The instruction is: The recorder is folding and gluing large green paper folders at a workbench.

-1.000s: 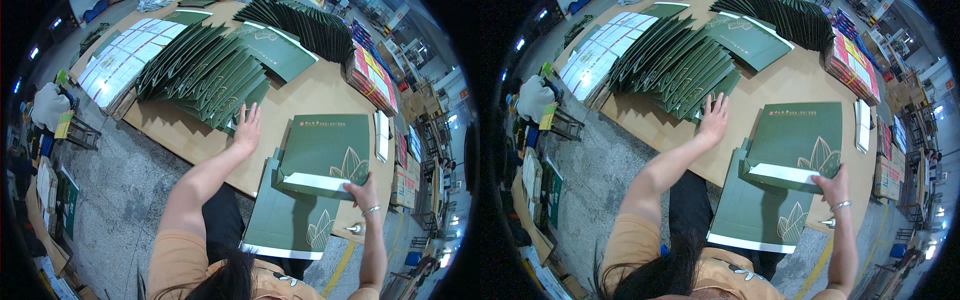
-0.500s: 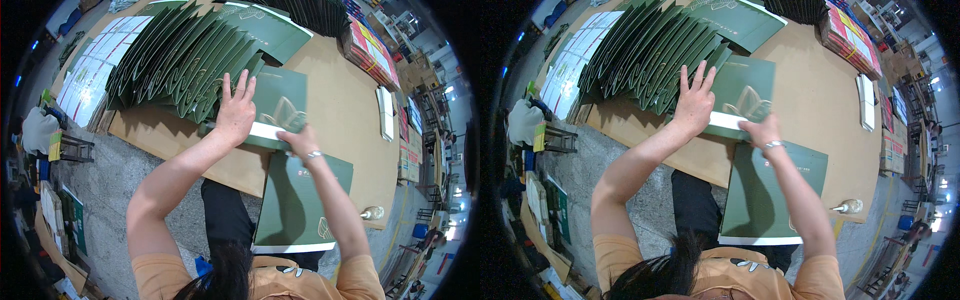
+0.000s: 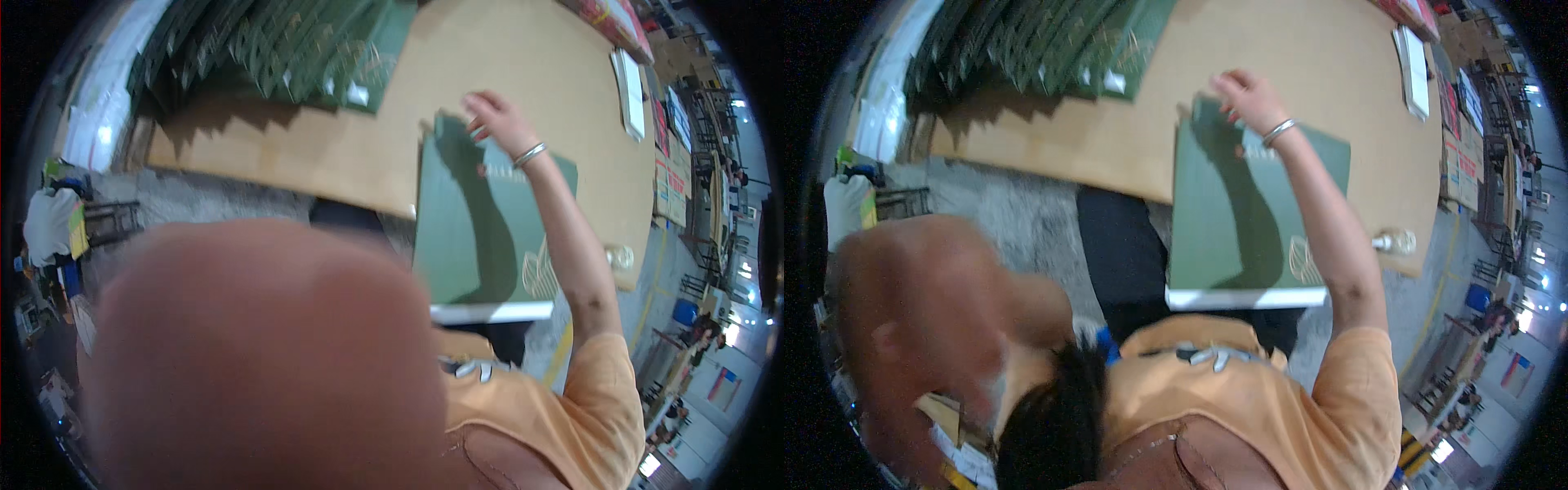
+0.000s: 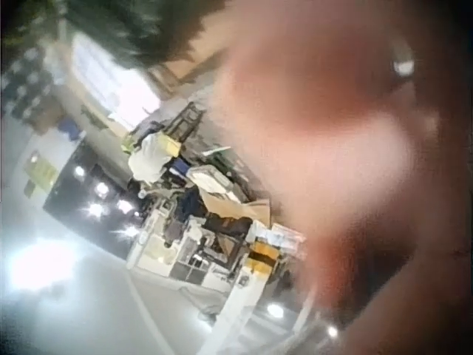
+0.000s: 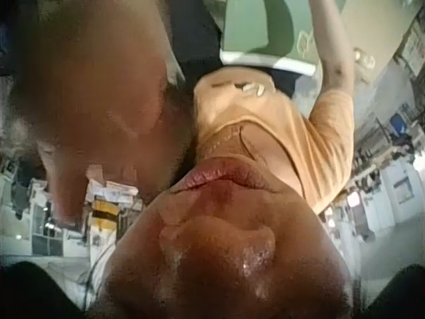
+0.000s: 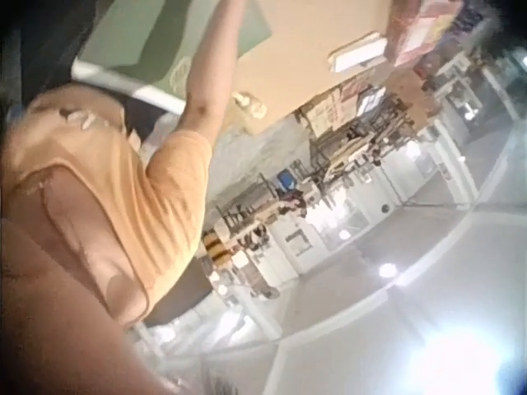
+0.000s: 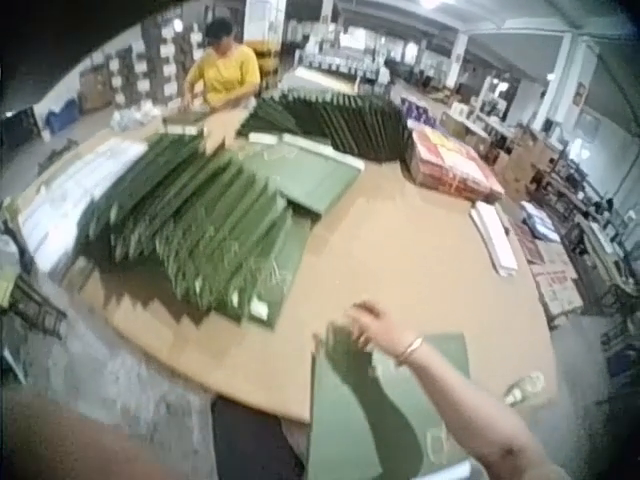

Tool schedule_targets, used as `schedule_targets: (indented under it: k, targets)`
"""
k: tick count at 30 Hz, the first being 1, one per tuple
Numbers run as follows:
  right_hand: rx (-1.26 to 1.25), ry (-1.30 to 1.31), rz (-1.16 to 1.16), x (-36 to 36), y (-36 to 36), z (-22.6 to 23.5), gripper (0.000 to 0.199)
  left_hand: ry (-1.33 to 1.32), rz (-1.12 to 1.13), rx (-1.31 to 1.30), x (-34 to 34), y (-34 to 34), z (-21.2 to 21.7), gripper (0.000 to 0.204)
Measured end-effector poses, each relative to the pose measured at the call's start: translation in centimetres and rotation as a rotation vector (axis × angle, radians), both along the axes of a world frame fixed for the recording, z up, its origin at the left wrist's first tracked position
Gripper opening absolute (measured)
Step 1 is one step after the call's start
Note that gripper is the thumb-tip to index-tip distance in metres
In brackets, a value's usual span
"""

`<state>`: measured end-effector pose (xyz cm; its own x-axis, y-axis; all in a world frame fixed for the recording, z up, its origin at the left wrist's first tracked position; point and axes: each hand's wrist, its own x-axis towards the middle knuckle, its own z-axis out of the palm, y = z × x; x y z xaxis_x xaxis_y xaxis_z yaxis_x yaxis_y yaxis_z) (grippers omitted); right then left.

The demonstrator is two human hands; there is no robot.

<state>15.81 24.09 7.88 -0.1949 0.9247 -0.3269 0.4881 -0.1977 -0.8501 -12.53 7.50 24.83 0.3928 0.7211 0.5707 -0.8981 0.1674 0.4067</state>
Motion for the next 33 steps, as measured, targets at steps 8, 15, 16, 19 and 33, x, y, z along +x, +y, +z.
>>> schedule_targets:
  k: [8,15,16,19,33]
  targets:
    - [0.078,-0.207,-0.198,7.9,-6.9,0.4,0.043,0.133,0.26,0.202,4.8,-4.1,2.0,0.02]
    - [0.328,-0.244,-0.064,3.5,-7.5,-3.5,0.047,0.051,0.201,0.218,8.0,-5.5,2.6,0.019]
    - [0.333,-0.235,-0.069,2.4,-7.1,-3.9,0.047,0.041,0.195,0.22,8.3,-5.7,2.7,0.018]
    - [0.632,-0.566,0.085,0.1,-6.8,-4.7,0.054,0.001,0.174,0.207,8.7,-5.8,2.5,0.018]
    - [0.664,-0.89,0.133,-1.8,-8.4,-2.5,0.05,1.093,0.489,-0.252,8.1,-3.1,-5.7,0.024]
